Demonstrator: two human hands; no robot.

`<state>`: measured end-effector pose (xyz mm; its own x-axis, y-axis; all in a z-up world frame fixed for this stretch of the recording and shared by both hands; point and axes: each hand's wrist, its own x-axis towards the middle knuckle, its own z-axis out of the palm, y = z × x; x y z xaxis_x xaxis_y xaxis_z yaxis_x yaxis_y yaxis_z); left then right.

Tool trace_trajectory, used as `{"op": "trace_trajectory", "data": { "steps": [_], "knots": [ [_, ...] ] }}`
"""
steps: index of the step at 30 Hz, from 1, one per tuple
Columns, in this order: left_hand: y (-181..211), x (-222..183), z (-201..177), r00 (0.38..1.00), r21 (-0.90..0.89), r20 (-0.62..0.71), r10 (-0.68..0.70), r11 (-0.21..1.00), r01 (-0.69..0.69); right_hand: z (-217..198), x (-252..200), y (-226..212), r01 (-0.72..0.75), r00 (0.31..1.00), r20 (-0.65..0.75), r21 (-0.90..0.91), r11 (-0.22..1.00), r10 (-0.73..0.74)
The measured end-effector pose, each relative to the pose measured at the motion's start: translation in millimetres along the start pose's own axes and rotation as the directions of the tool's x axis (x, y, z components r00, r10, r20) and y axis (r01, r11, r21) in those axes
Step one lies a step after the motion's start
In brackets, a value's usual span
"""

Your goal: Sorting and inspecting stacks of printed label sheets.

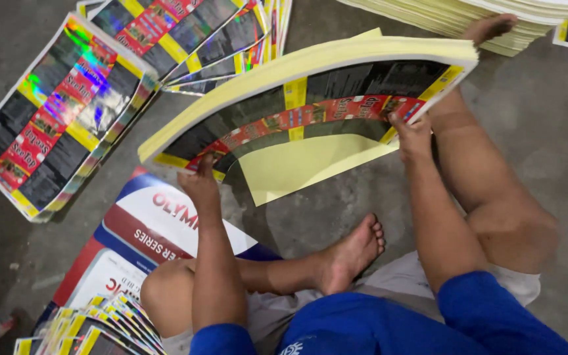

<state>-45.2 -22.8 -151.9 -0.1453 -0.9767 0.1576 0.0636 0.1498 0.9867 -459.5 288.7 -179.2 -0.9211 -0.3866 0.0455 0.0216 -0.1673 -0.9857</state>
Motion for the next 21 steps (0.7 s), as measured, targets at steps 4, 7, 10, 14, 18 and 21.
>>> {"op": "trace_trajectory", "data": {
  "steps": [4,7,10,14,18,21],
  "knots": [
    [-23.6,-8.2,-1.5,0.988,-0.149,0.145,-0.048,0.986,0.069,0.6,-3.6,-12.2,0.036,0.989,0.140,0.024,0.999,-0.039],
    [-8.1,-15.0,2.2,0.992,-0.026,0.122,-0.006,1.000,0.009,-5.6,-1.3,-81.2,-0.019,0.971,0.238,0.035,0.999,0.010],
    [-3.7,-4.0,3.1,0.992,-0.170,0.123,-0.009,0.985,0.030,60.1,-47.9,-248.2,0.329,0.777,0.475,0.252,0.910,-0.413],
    [-4.7,-20.8,-1.8,0.987,-0.057,0.157,-0.019,0.998,0.028,80.6,-70.4,-299.3,0.691,0.613,0.691,-0.704,-0.165,-0.383],
    [44.2,-17.5,8.0,0.980,-0.201,0.123,0.155,0.971,-0.129,96.5,-78.1,-326.0,0.771,0.551,0.682,-0.636,-0.019,-0.481],
    [53.4,-18.6,8.6,0.990,-0.127,0.109,0.090,0.989,-0.076,106.1,-68.5,-306.7,0.761,0.573,0.811,-0.580,-0.289,-0.120]
  ]
}}
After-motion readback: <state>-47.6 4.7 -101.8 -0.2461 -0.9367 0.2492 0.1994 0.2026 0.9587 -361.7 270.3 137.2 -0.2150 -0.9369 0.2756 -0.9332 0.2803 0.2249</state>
